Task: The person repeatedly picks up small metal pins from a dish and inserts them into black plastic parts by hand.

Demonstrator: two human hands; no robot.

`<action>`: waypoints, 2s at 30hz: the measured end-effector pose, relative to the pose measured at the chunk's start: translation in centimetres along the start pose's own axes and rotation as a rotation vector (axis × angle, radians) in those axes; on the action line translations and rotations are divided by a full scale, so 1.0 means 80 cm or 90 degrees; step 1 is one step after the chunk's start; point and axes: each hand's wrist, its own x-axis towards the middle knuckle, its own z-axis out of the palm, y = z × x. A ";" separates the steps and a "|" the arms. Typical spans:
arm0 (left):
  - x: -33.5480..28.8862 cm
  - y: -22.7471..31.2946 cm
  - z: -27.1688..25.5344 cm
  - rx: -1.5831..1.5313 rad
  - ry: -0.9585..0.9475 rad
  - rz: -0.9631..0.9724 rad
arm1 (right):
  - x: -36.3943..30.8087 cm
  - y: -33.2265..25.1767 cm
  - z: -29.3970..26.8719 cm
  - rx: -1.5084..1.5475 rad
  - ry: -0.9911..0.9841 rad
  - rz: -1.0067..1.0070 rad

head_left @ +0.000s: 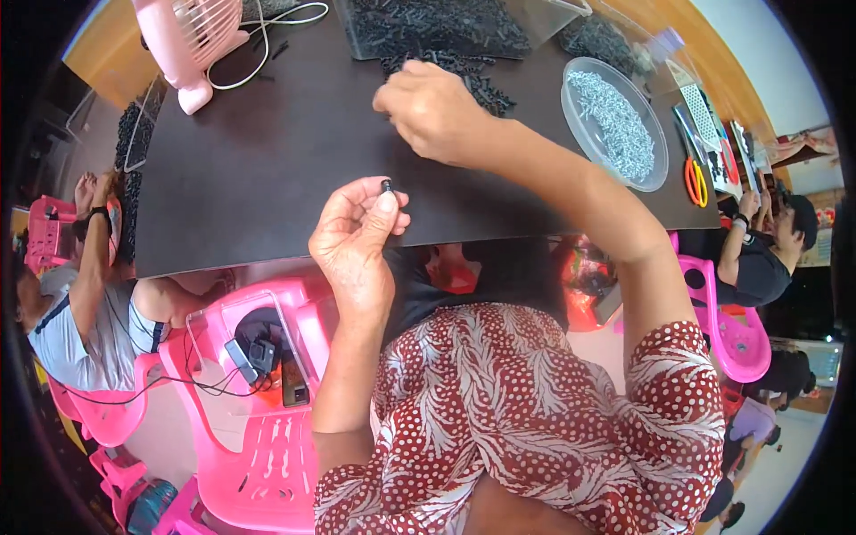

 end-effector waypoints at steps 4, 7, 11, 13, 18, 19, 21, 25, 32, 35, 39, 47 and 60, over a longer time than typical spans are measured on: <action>0.005 0.004 0.004 0.043 0.057 0.036 | -0.024 -0.027 -0.044 0.242 -0.004 0.098; 0.012 0.002 0.013 0.047 0.061 0.057 | -0.034 -0.043 -0.067 0.357 -0.049 0.178; 0.010 -0.004 0.022 0.051 0.034 0.045 | -0.039 -0.054 -0.058 0.360 0.001 0.165; 0.010 -0.007 0.023 0.059 0.068 0.070 | -0.043 -0.058 -0.059 0.360 0.012 0.176; 0.007 -0.006 0.026 0.019 0.073 0.049 | -0.054 -0.072 -0.054 0.282 0.069 0.191; 0.008 -0.005 0.026 0.011 0.079 0.049 | -0.057 -0.075 -0.050 0.289 0.086 0.205; 0.007 -0.006 0.028 0.005 0.078 0.040 | -0.061 -0.081 -0.047 0.286 0.128 0.214; 0.004 -0.008 0.027 -0.038 0.073 0.031 | -0.066 -0.083 -0.046 0.312 0.176 0.234; -0.006 -0.002 0.022 -0.009 0.014 -0.013 | -0.061 -0.069 -0.067 0.469 0.181 0.353; -0.008 -0.004 0.019 -0.006 -0.020 -0.012 | -0.061 -0.065 -0.068 0.453 0.167 0.316; -0.011 -0.003 0.020 0.013 -0.031 -0.012 | -0.060 -0.064 -0.066 0.394 0.154 0.238; -0.013 0.004 0.022 0.026 -0.049 -0.047 | -0.054 -0.067 -0.083 0.220 0.046 0.163; -0.017 -0.002 0.030 0.073 -0.059 -0.061 | -0.054 -0.044 -0.080 0.403 -0.024 0.207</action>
